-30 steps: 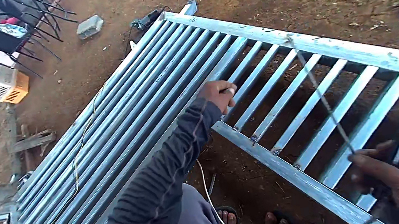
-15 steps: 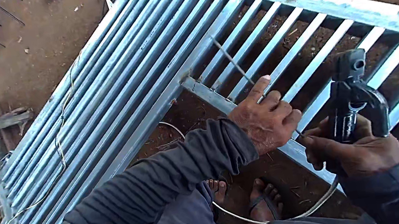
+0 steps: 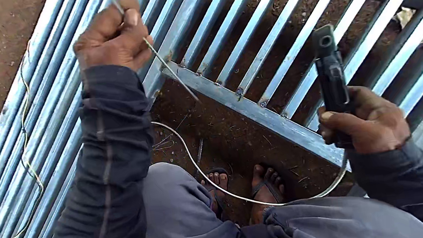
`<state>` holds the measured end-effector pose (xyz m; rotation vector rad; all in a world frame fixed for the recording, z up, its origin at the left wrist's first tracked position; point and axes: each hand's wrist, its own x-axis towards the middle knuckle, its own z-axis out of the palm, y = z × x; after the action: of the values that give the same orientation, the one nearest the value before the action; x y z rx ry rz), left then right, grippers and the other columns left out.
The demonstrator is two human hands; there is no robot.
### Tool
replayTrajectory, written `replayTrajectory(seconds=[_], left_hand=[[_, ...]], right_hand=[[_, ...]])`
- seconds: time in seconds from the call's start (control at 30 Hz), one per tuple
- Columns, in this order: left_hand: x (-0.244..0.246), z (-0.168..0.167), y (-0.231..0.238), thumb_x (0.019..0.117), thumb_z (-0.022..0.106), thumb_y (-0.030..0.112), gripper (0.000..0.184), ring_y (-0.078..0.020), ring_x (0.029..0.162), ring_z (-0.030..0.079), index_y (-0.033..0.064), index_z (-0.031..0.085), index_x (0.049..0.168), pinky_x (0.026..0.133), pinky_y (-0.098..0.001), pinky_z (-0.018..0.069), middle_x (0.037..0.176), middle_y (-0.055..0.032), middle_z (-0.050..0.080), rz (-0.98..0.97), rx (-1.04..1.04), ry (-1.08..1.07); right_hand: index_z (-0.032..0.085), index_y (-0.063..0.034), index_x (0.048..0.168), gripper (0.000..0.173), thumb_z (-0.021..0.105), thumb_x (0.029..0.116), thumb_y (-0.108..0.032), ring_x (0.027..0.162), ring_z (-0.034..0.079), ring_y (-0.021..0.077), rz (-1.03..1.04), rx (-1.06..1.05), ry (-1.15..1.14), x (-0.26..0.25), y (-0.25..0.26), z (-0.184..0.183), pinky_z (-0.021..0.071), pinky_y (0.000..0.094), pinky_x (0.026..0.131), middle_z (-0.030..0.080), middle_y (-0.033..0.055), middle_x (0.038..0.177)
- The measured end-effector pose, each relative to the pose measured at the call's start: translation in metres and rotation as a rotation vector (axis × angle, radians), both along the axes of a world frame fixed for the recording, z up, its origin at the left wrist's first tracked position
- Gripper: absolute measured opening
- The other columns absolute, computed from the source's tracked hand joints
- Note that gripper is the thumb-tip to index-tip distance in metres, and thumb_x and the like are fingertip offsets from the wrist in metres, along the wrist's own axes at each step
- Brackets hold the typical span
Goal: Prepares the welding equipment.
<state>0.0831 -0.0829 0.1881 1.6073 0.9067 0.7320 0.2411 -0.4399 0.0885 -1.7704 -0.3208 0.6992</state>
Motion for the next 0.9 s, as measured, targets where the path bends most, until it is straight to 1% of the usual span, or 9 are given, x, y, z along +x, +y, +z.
replayTrajectory(seconds=[0.07, 0.13, 0.2, 0.27, 0.47, 0.57, 0.67, 0.83, 0.9], left_hand=[[-0.007, -0.004, 0.004, 0.1016, 0.066, 0.016, 0.023, -0.0241, 0.085, 0.075, 0.0107, 0.066, 0.124, 0.072, -0.0415, 0.0665, 0.095, -0.0061, 0.073, 0.079, -0.169, -0.056], [-0.011, -0.013, 0.006, 0.1034, 0.063, 0.017, 0.022, -0.0276, 0.084, 0.075, 0.0096, 0.063, 0.124, 0.072, -0.0461, 0.0670, 0.096, -0.0078, 0.070, 0.079, -0.243, -0.084], [-0.011, -0.019, 0.009, 0.1044, 0.061, 0.016, 0.019, -0.0294, 0.084, 0.076, 0.0087, 0.060, 0.122, 0.073, -0.0477, 0.0671, 0.096, -0.0094, 0.070, 0.087, -0.276, -0.129], [-0.010, -0.023, 0.011, 0.1058, 0.059, 0.017, 0.017, -0.0309, 0.085, 0.076, 0.0091, 0.057, 0.121, 0.073, -0.0476, 0.0672, 0.095, -0.0106, 0.071, 0.106, -0.304, -0.157], [-0.003, -0.035, 0.013, 0.1112, 0.046, 0.021, 0.016, -0.0308, 0.082, 0.077, 0.0098, 0.046, 0.123, 0.072, -0.0465, 0.0677, 0.091, -0.0110, 0.071, 0.169, -0.399, -0.142], [-0.002, -0.041, 0.012, 0.1109, 0.047, 0.021, 0.015, -0.0290, 0.082, 0.077, 0.0099, 0.048, 0.121, 0.071, -0.0438, 0.0674, 0.090, -0.0097, 0.070, 0.170, -0.415, -0.120], [-0.001, -0.046, 0.013, 0.1113, 0.046, 0.020, 0.014, -0.0280, 0.083, 0.077, 0.0100, 0.048, 0.121, 0.072, -0.0421, 0.0673, 0.091, -0.0090, 0.070, 0.146, -0.422, -0.096], [-0.005, -0.052, 0.016, 0.1118, 0.043, 0.019, 0.015, -0.0284, 0.084, 0.077, 0.0098, 0.047, 0.122, 0.073, -0.0420, 0.0673, 0.092, -0.0093, 0.070, 0.120, -0.425, -0.076], [-0.006, -0.054, 0.015, 0.1119, 0.043, 0.018, 0.014, -0.0280, 0.085, 0.077, 0.0101, 0.047, 0.122, 0.073, -0.0419, 0.0673, 0.092, -0.0089, 0.070, 0.099, -0.433, -0.068]], right_hand=[[0.057, -0.0107, 0.131, 0.047, 0.054, 0.0853, -0.021, 0.054, 0.061, 0.0129, 0.048, 0.082, 0.072, 0.003, 0.001, -0.009, 0.0546, 0.0298, 0.047, 0.066, 0.0011, 0.082], [0.059, -0.0124, 0.131, 0.050, 0.054, 0.0927, -0.044, 0.054, 0.060, 0.0115, 0.079, 0.116, 0.077, 0.003, 0.002, -0.011, 0.0535, 0.0282, 0.046, 0.066, -0.0009, 0.080], [0.059, -0.0137, 0.131, 0.079, 0.060, 0.0830, -0.077, 0.050, 0.058, 0.0099, 0.102, 0.051, -0.016, -0.001, 0.005, -0.008, 0.0528, 0.0278, 0.044, 0.064, -0.0036, 0.073], [0.059, -0.0150, 0.130, 0.095, 0.059, 0.0718, -0.091, 0.049, 0.058, 0.0093, 0.132, -0.044, -0.113, -0.003, 0.006, -0.007, 0.0523, 0.0295, 0.043, 0.063, -0.0045, 0.072], [0.060, -0.0163, 0.135, 0.106, 0.060, 0.0634, -0.095, 0.052, 0.057, 0.0034, 0.181, -0.094, -0.235, -0.007, 0.013, -0.009, 0.0511, 0.0258, 0.044, 0.066, -0.0067, 0.078], [0.063, -0.0147, 0.132, 0.093, 0.064, 0.0705, -0.085, 0.062, 0.058, -0.0003, 0.226, -0.159, -0.333, -0.010, 0.019, -0.006, 0.0509, 0.0241, 0.053, 0.067, -0.0070, 0.086], [0.064, -0.0130, 0.123, 0.078, 0.071, 0.0723, -0.072, 0.059, 0.056, 0.0009, 0.275, -0.187, -0.397, -0.014, 0.021, -0.012, 0.0493, 0.0259, 0.051, 0.064, -0.0078, 0.077], [0.057, -0.0115, 0.124, 0.081, 0.077, 0.0675, -0.066, 0.059, 0.059, 0.0069, 0.448, -0.281, -0.378, -0.022, 0.016, -0.019, 0.0512, 0.0343, 0.052, 0.065, -0.0062, 0.077], [0.057, -0.0111, 0.122, 0.083, 0.078, 0.0649, -0.068, 0.057, 0.057, 0.0061, 0.463, -0.274, -0.388, -0.024, 0.014, -0.023, 0.0502, 0.0322, 0.050, 0.062, -0.0065, 0.074]])
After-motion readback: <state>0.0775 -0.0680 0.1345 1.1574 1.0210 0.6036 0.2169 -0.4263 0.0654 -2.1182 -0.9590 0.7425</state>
